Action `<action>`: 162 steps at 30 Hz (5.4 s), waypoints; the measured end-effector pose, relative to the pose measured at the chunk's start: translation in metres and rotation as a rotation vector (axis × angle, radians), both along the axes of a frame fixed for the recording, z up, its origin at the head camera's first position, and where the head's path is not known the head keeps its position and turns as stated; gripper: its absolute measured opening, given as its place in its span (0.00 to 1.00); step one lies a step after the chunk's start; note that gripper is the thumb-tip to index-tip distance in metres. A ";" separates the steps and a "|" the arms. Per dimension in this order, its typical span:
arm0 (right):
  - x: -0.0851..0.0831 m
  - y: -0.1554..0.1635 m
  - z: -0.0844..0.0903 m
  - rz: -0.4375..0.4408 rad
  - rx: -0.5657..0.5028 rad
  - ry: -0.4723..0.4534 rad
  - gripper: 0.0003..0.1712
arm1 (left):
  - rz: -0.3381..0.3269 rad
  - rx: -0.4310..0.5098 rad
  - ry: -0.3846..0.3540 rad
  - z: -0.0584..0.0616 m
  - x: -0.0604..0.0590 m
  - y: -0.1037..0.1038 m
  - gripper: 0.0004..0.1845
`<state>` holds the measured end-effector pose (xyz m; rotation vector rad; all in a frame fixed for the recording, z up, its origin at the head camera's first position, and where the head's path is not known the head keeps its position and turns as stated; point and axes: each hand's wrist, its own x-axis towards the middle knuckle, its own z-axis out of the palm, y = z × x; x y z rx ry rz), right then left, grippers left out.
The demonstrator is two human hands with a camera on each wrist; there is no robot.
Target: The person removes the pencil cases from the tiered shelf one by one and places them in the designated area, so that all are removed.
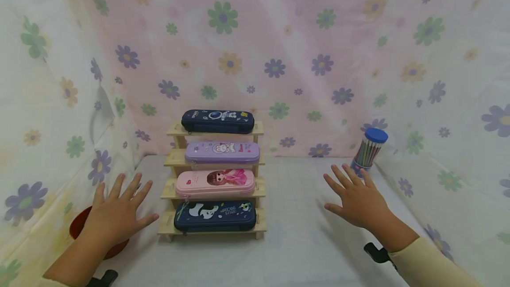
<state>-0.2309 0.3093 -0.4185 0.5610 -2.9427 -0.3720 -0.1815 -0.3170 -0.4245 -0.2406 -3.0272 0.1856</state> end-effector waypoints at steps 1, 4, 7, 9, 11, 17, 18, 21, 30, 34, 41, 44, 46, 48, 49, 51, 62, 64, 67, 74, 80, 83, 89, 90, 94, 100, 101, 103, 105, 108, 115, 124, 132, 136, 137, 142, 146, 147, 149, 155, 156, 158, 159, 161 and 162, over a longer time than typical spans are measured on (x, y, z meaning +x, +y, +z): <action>0.000 -0.001 -0.001 0.003 -0.003 0.004 0.55 | -0.001 0.003 -0.001 0.000 0.001 0.000 0.54; 0.002 -0.005 -0.003 0.008 -0.016 0.011 0.54 | -0.001 0.011 -0.010 -0.003 0.002 0.000 0.54; 0.004 -0.011 -0.008 0.013 -0.031 0.010 0.53 | 0.001 0.008 -0.012 -0.005 0.003 0.001 0.54; 0.005 -0.016 -0.013 0.012 -0.038 0.006 0.53 | 0.001 0.000 -0.002 -0.005 0.003 0.003 0.54; 0.006 -0.022 -0.019 0.006 -0.048 0.001 0.53 | 0.001 -0.005 0.010 -0.005 0.003 0.005 0.53; 0.008 -0.048 -0.035 0.008 -0.122 -0.035 0.53 | 0.033 0.031 0.000 -0.003 0.003 0.014 0.50; 0.009 -0.054 -0.038 0.012 -0.139 -0.045 0.53 | 0.039 0.044 -0.005 -0.003 0.003 0.016 0.50; 0.010 -0.068 -0.046 0.024 -0.189 -0.070 0.52 | 0.041 0.078 -0.014 -0.004 0.000 0.024 0.47; 0.011 -0.115 -0.053 -0.009 -0.385 -0.180 0.49 | 0.031 0.196 -0.024 -0.016 -0.007 0.037 0.43; 0.013 -0.130 -0.053 -0.047 -0.504 -0.221 0.45 | 0.053 0.337 -0.024 -0.024 -0.013 0.039 0.42; 0.018 -0.146 -0.055 -0.022 -0.652 -0.208 0.35 | 0.121 0.698 -0.135 -0.036 -0.023 0.051 0.45; 0.020 -0.154 -0.055 0.006 -0.723 -0.225 0.32 | 0.142 0.790 -0.157 -0.040 -0.025 0.056 0.45; 0.023 -0.160 -0.055 0.027 -0.754 -0.223 0.32 | 0.157 0.834 -0.162 -0.043 -0.026 0.060 0.45; 0.024 -0.164 -0.056 0.050 -0.778 -0.199 0.32 | 0.141 0.888 -0.145 -0.047 -0.026 0.062 0.44; 0.026 -0.167 -0.057 0.063 -0.790 -0.183 0.32 | 0.127 0.916 -0.130 -0.049 -0.025 0.063 0.43; 0.028 -0.171 -0.059 0.087 -0.810 -0.152 0.33 | 0.097 0.964 -0.093 -0.053 -0.024 0.063 0.41; 0.034 -0.191 -0.073 0.107 -0.929 -0.099 0.37 | 0.141 1.135 -0.105 -0.071 -0.019 0.068 0.38; 0.034 -0.194 -0.075 0.088 -0.963 -0.106 0.37 | 0.135 1.167 -0.085 -0.075 -0.019 0.069 0.36; 0.036 -0.197 -0.078 0.049 -1.003 -0.135 0.38 | 0.137 1.215 -0.068 -0.079 -0.020 0.073 0.34; 0.039 -0.208 -0.085 0.005 -1.021 -0.189 0.49 | 0.151 1.376 -0.082 -0.076 -0.019 0.069 0.34; 0.044 -0.214 -0.087 -0.005 -1.042 -0.188 0.50 | 0.130 1.380 -0.086 -0.078 -0.018 0.065 0.39; 0.045 -0.217 -0.086 -0.013 -1.043 -0.187 0.52 | 0.116 1.353 -0.071 -0.080 -0.020 0.066 0.40; 0.043 -0.223 -0.085 -0.010 -1.005 -0.206 0.56 | 0.082 1.370 -0.072 -0.083 -0.021 0.065 0.41; 0.042 -0.224 -0.086 -0.014 -0.995 -0.220 0.56 | 0.083 1.371 -0.075 -0.083 -0.022 0.064 0.41; 0.041 -0.226 -0.088 -0.040 -0.971 -0.275 0.59 | 0.100 1.379 -0.108 -0.080 -0.020 0.063 0.42; 0.039 -0.224 -0.090 -0.036 -0.982 -0.238 0.58 | 0.103 1.396 -0.120 -0.077 -0.019 0.064 0.42; 0.039 -0.224 -0.091 -0.029 -0.986 -0.230 0.57 | 0.103 1.399 -0.119 -0.077 -0.018 0.064 0.42; 0.038 -0.223 -0.091 -0.015 -0.993 -0.215 0.57 | 0.106 1.407 -0.123 -0.077 -0.018 0.064 0.42; 0.038 -0.223 -0.092 -0.010 -1.001 -0.209 0.56 | 0.113 1.415 -0.128 -0.076 -0.017 0.064 0.42; 0.038 -0.224 -0.091 -0.012 -1.019 -0.207 0.55 | 0.128 1.409 -0.127 -0.076 -0.018 0.064 0.42; 0.037 -0.224 -0.090 -0.051 -1.084 -0.241 0.50 | 0.125 1.401 -0.125 -0.076 -0.018 0.064 0.40; 0.038 -0.224 -0.085 -0.130 -1.146 -0.297 0.53 | 0.083 1.419 -0.121 -0.077 -0.018 0.064 0.39; 0.037 -0.215 -0.087 -0.112 -1.140 -0.306 0.55 | 0.113 1.422 -0.110 -0.077 -0.018 0.065 0.41; 0.036 -0.210 -0.088 -0.046 -1.133 -0.304 0.54 | 0.132 1.425 -0.108 -0.076 -0.018 0.065 0.41; 0.036 -0.209 -0.088 -0.025 -1.130 -0.300 0.54 | 0.133 1.431 -0.108 -0.076 -0.018 0.065 0.41; 0.036 -0.205 -0.087 0.021 -1.110 -0.294 0.53 | 0.130 1.443 -0.105 -0.078 -0.018 0.064 0.41; 0.035 -0.203 -0.086 0.003 -1.118 -0.340 0.53 | 0.152 1.419 -0.113 -0.078 -0.019 0.064 0.41; 0.035 -0.203 -0.086 -0.002 -1.124 -0.353 0.53 | 0.156 1.415 -0.114 -0.078 -0.019 0.064 0.41; 0.035 -0.202 -0.085 -0.007 -1.141 -0.377 0.52 | 0.160 1.414 -0.114 -0.079 -0.020 0.064 0.41; 0.038 -0.194 -0.084 -0.035 -1.204 -0.445 0.50 | 0.116 1.448 -0.114 -0.080 -0.021 0.064 0.41; 0.038 -0.192 -0.084 -0.041 -1.209 -0.452 0.50 | 0.103 1.451 -0.115 -0.081 -0.021 0.064 0.41; 0.040 -0.188 -0.085 -0.053 -1.222 -0.467 0.51 | 0.082 1.454 -0.116 -0.082 -0.020 0.065 0.40; 0.040 -0.186 -0.085 -0.055 -1.227 -0.474 0.51 | 0.080 1.452 -0.116 -0.082 -0.020 0.065 0.40; 0.041 -0.183 -0.086 -0.053 -1.234 -0.485 0.51 | 0.079 1.443 -0.112 -0.082 -0.020 0.065 0.41; 0.041 -0.182 -0.086 -0.057 -1.234 -0.492 0.52 | 0.081 1.441 -0.109 -0.082 -0.020 0.065 0.41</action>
